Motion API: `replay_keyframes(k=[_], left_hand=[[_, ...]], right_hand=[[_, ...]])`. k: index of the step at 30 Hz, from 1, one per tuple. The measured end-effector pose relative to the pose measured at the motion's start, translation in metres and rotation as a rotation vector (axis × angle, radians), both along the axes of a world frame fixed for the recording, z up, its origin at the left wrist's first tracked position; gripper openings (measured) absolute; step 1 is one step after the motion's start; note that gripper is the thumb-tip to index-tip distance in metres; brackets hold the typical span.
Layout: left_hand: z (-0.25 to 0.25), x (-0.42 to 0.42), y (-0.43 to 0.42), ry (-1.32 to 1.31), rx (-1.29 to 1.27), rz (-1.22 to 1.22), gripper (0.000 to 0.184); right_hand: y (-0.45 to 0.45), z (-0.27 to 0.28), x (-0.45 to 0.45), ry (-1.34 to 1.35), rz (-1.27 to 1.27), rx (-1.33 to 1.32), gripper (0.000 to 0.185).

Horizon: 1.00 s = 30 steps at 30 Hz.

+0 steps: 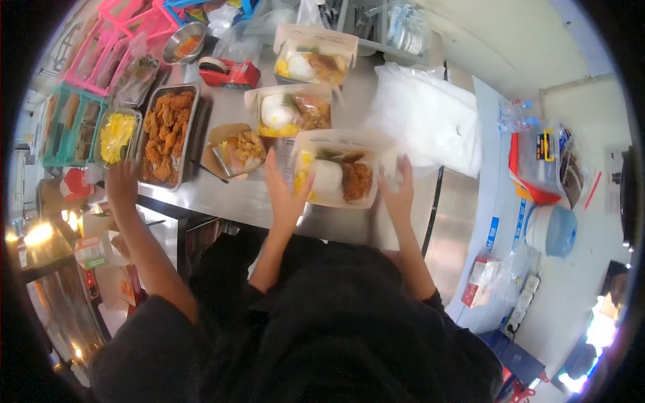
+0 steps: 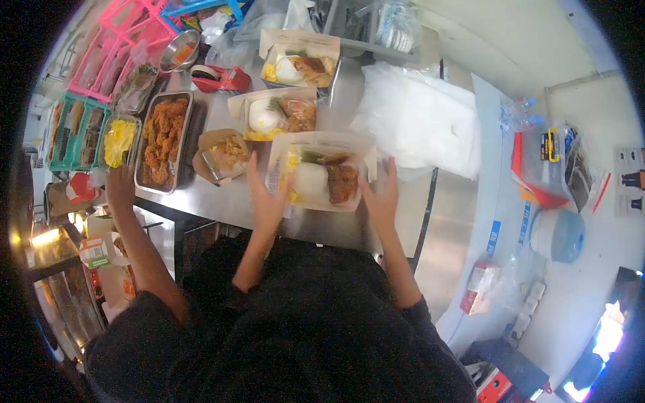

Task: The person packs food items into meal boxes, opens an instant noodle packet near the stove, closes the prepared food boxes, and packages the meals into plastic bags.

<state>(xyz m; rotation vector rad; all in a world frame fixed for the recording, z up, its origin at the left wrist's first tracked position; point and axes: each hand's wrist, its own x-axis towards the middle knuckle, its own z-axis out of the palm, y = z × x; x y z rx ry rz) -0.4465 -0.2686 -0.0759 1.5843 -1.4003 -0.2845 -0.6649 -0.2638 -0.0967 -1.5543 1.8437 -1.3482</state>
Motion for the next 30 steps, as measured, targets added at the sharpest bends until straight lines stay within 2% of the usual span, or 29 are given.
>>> replay_keyframes(k=[2,3,4,6,7,8,9,10,11,12,13,14,15,16,18,20,23,26,29,30], left_hand=[[-0.003,-0.002,-0.025,0.162,0.05,-0.116,0.044],[-0.011,0.005,-0.022,0.194,0.187,-0.148,0.043],[-0.018,0.017,-0.021,0.222,0.322,-0.188,0.041],[-0.026,0.026,-0.019,0.195,0.313,-0.255,0.036],[-0.023,0.024,-0.001,0.156,0.17,-0.289,0.033],[-0.046,0.024,0.011,0.208,0.175,-0.291,0.036],[-0.015,0.006,0.016,0.262,0.089,-0.351,0.04],[-0.07,0.011,0.025,0.357,0.166,-0.315,0.043],[-0.103,0.008,0.036,0.44,0.205,-0.204,0.041],[-0.118,0.019,0.046,0.236,0.34,-0.159,0.041],[-0.103,0.019,0.038,0.126,0.348,-0.126,0.037],[-0.102,0.025,0.031,0.144,0.339,-0.238,0.037],[-0.109,0.032,0.026,0.058,0.341,-0.115,0.035],[-0.121,0.038,0.022,0.06,0.336,-0.136,0.036],[-0.121,0.03,0.011,0.008,0.347,-0.187,0.036],[-0.12,0.014,-0.002,-0.02,0.345,-0.25,0.036],[-0.117,0.007,-0.024,-0.057,0.343,-0.325,0.036],[-0.113,0.013,-0.038,-0.115,0.343,-0.389,0.037],[-0.108,0.02,-0.04,-0.156,0.334,-0.42,0.037],[-0.106,0.021,-0.037,-0.173,0.341,-0.422,0.038]], right_hand=[[-0.041,0.034,-0.003,-0.21,0.209,0.206,0.04],[-0.049,0.041,-0.007,-0.319,0.313,0.306,0.04],[-0.04,0.022,-0.014,-0.211,0.403,0.286,0.04],[-0.02,-0.03,-0.034,0.025,0.553,0.218,0.041],[0.003,-0.033,-0.024,0.056,0.451,0.188,0.04],[0.028,-0.037,-0.003,0.096,0.325,0.153,0.04],[0.039,-0.055,0.004,0.044,0.293,0.122,0.04],[0.043,-0.053,0.013,-0.359,0.296,0.13,0.041],[0.044,-0.048,0.018,-0.226,0.249,0.008,0.041],[0.04,-0.046,0.017,-0.164,0.204,-0.015,0.042],[0.036,-0.031,0.015,-0.145,0.161,0.082,0.041],[0.03,-0.009,0.013,-0.135,0.123,0.179,0.04],[0.026,0.016,0.011,-0.137,0.103,0.286,0.038],[0.022,0.03,0.01,-0.149,0.092,0.391,0.036],[0.019,-0.01,0.022,-0.093,-0.005,0.22,0.034],[0.029,-0.039,0.019,-0.165,0.116,0.114,0.04],[0.058,-0.005,-0.006,0.08,0.346,0.322,0.058],[0.06,-0.043,-0.008,-0.015,0.46,-0.228,0.074],[0.065,-0.049,-0.014,-0.014,0.481,-0.195,0.079],[0.071,-0.044,-0.018,-0.002,0.443,-0.097,0.075]])
